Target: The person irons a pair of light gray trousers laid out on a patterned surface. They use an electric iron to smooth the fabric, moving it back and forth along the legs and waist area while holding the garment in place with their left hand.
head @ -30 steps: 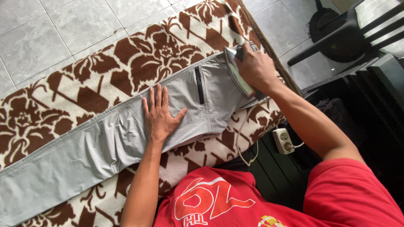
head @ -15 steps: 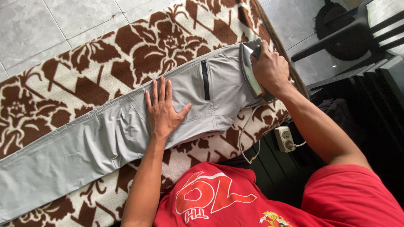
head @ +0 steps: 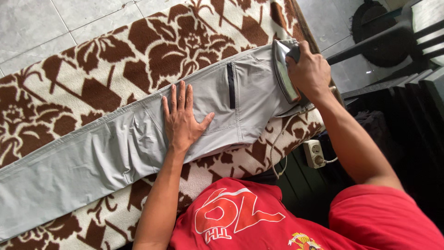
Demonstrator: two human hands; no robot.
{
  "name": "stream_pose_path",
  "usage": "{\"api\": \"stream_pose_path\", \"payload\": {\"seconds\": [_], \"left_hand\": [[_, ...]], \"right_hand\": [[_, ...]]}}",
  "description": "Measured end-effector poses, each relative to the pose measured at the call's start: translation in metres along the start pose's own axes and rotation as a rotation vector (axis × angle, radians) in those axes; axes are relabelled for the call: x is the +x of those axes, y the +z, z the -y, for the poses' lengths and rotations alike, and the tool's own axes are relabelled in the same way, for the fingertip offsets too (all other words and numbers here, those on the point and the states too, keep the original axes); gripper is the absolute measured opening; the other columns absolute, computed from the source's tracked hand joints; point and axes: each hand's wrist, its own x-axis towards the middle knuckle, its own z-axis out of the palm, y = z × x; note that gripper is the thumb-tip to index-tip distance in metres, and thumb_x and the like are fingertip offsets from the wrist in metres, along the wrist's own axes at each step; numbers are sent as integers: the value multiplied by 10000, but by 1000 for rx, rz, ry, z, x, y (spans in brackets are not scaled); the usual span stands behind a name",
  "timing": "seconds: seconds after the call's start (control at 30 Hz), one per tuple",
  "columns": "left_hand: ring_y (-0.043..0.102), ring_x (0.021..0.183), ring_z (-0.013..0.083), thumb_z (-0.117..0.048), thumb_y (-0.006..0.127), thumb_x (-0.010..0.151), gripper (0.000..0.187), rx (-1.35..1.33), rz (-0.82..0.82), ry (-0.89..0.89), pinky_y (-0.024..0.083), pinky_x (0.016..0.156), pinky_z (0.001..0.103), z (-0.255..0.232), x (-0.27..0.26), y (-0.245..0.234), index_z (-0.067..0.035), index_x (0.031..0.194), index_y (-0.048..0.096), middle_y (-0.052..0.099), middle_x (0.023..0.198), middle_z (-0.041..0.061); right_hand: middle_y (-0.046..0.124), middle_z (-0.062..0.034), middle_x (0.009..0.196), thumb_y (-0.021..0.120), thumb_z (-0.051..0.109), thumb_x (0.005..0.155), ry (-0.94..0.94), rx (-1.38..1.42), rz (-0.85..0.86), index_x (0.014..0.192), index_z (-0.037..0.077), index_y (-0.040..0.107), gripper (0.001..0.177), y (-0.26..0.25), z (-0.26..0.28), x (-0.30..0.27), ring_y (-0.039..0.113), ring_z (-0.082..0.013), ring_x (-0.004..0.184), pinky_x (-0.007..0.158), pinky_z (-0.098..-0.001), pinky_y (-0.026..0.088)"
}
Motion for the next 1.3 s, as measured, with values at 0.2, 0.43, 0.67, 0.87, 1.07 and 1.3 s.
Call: {"api": "stream_pose_path", "payload": {"seconds": [0.2,0.43,0.67,0.87,1.07,1.3], "left_hand": [[55,1588,254,-804,549,814,1127,20,36,-16,2,1278,519,0,2,1,-116,1625,177,80,1718,63],[51,1586,253,-796,552,801,1137,27,35,-16,0,1274,517,-1,3,1,-112,1624,167,82,1718,63],[51,1591,255,-809,536,816,1132,16,16,-5,4,1284,517,-1,0,0,-108,1626,169,82,1725,63],[36,1592,257,-819,515,833,1129,42,23,10,-4,1279,519,2,1,3,-98,1624,157,62,1722,68],[9,1591,259,-814,489,843,1116,83,45,17,-22,1268,529,3,0,5,-100,1628,144,34,1722,73],[20,1604,254,-793,466,853,1062,49,25,2,-42,1281,542,5,0,11,-133,1629,167,51,1736,48]], "right_hand": [[718,-296,852,657,362,1043,83,-70,89,1274,51,558,401,-10,-9,-26,721,-473,776,635,-551,581],[715,-280,907,682,404,1009,64,35,112,1262,71,568,434,-15,-6,-12,732,-456,841,705,-560,591],[723,-271,894,720,415,979,-9,63,155,1216,60,605,441,-20,-9,-17,730,-440,851,755,-541,570],[743,-222,928,714,498,948,-91,23,265,1218,90,657,492,-30,-40,-46,749,-390,828,744,-511,594],[770,-149,988,685,526,909,-137,31,322,1306,186,670,523,-44,-39,-57,772,-318,766,702,-459,620],[770,-146,917,732,549,916,-363,45,245,1223,137,699,514,-26,18,-31,740,-271,736,688,-453,617]]}}
